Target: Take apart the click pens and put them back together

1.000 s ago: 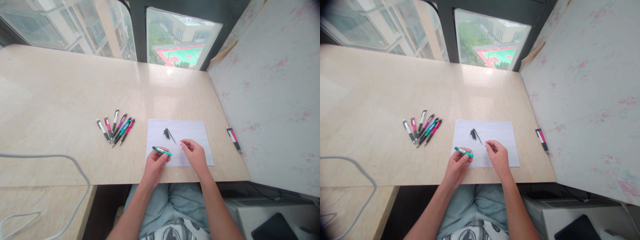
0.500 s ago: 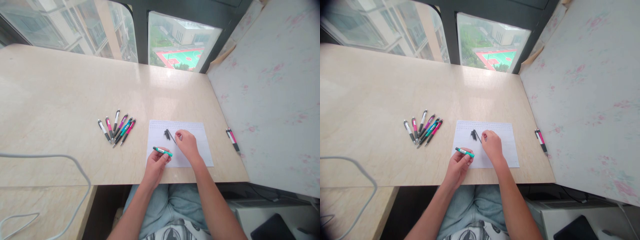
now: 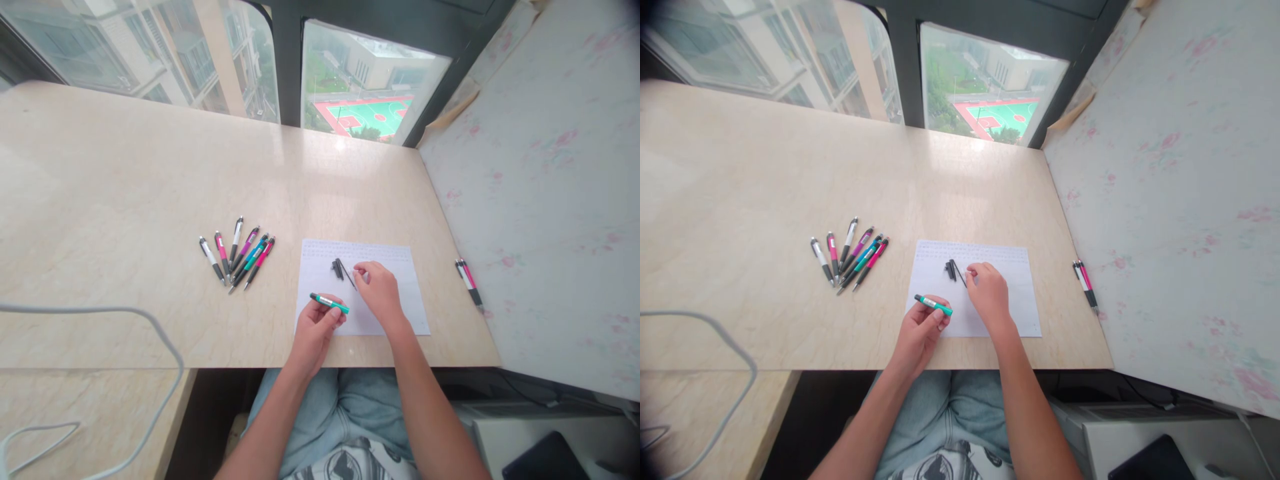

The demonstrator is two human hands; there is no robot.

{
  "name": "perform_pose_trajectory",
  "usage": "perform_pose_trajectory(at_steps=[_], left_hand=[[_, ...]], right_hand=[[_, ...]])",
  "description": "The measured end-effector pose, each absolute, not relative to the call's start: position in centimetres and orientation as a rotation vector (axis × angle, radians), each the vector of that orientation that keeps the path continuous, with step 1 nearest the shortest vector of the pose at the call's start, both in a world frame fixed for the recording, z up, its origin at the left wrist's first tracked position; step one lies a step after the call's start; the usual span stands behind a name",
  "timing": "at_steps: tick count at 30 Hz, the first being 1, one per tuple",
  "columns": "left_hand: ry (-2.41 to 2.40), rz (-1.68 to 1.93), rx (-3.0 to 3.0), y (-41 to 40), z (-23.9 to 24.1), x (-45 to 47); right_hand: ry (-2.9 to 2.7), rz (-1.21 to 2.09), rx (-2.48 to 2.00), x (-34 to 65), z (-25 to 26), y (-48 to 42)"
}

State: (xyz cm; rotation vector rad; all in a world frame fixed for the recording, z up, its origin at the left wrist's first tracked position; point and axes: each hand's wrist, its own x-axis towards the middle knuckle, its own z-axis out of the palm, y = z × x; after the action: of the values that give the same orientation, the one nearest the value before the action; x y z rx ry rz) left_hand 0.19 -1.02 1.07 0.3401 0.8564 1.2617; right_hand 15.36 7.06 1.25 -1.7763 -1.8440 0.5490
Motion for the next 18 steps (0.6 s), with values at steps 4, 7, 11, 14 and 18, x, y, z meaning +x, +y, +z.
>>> perform_pose_trajectory(at_steps=[4,7,11,14,18], left_hand=[[0.858,1.268,0.357,-1.0,1.1,0.2],[0.859,1.274,0.385,-1.1,1.0,0.3],[0.959,1.316,0.486,-1.2,0.9,0.5],[1.124,1.303,0.693,-1.5,1.3,0.6],[1.282,1.263,1.043,-1.8,2.3,0.7]], right_hand=[[-1.456,0.907,-1.688,15.8,2.2,4.6],[-1.018,1.357,-1.502,15.3,2.4,1.7],[-0.578,1.672,-1.267,13.9,2.0,-1.1],[-0.442,1.718,-1.185,13.1,2.0,-1.6],[-0.425,1.732,-1.110,13.2,2.4,-1.5]])
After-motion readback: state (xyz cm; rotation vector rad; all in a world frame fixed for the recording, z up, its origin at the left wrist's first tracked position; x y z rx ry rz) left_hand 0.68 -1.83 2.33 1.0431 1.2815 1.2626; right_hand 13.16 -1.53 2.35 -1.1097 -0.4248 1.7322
